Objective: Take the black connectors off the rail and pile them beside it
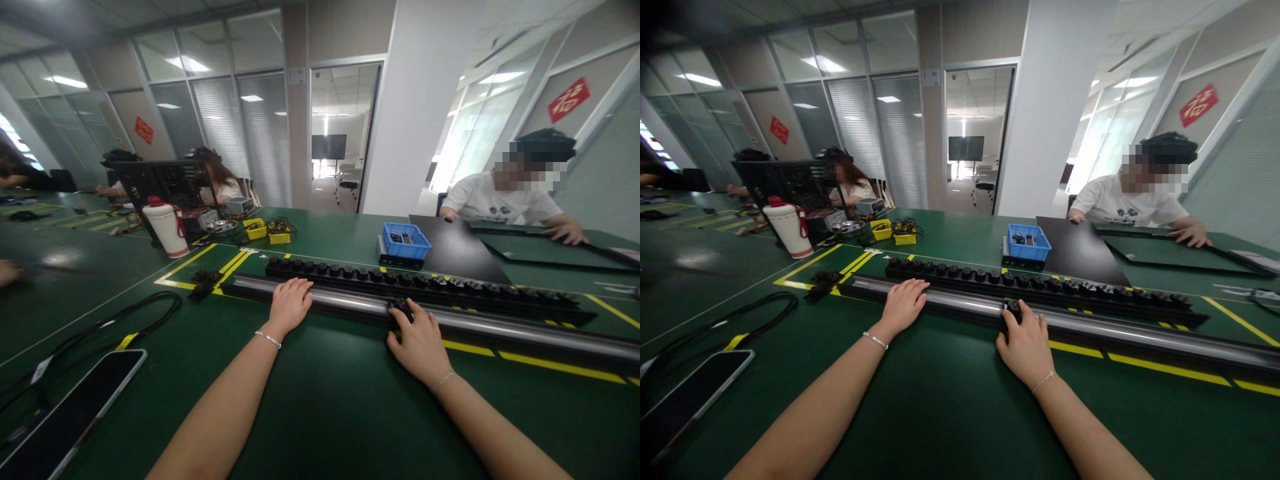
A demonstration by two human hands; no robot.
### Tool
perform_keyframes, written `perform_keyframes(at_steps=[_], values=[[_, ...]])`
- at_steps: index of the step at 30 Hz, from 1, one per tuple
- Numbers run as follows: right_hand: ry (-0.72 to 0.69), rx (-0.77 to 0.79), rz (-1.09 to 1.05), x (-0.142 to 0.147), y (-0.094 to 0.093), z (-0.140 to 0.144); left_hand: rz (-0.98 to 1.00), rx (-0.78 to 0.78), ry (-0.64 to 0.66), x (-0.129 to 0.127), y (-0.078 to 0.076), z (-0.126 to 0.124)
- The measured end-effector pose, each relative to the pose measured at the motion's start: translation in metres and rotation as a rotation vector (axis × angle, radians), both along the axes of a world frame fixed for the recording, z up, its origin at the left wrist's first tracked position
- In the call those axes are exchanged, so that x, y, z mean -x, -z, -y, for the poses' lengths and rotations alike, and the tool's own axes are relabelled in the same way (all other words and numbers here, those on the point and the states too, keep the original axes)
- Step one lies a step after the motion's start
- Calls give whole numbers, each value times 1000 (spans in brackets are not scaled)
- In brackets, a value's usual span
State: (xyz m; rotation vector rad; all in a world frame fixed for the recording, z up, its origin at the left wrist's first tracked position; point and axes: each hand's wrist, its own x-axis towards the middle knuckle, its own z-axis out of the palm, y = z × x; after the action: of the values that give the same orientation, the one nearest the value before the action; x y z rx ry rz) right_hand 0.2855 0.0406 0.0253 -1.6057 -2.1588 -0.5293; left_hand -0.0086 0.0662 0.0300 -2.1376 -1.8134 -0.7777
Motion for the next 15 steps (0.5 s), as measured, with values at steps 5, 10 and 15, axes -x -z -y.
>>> perform_keyframes(at_steps=[5,10,15], values=[[8,21,-15,6,-3,1,-3,27,-7,-1,-2,1],[13,34,-32,8,-3,0,1,39,-5,-1,-3,1],[4,42,-42,15,-2,0,10,53,-11,-1,-3,1]])
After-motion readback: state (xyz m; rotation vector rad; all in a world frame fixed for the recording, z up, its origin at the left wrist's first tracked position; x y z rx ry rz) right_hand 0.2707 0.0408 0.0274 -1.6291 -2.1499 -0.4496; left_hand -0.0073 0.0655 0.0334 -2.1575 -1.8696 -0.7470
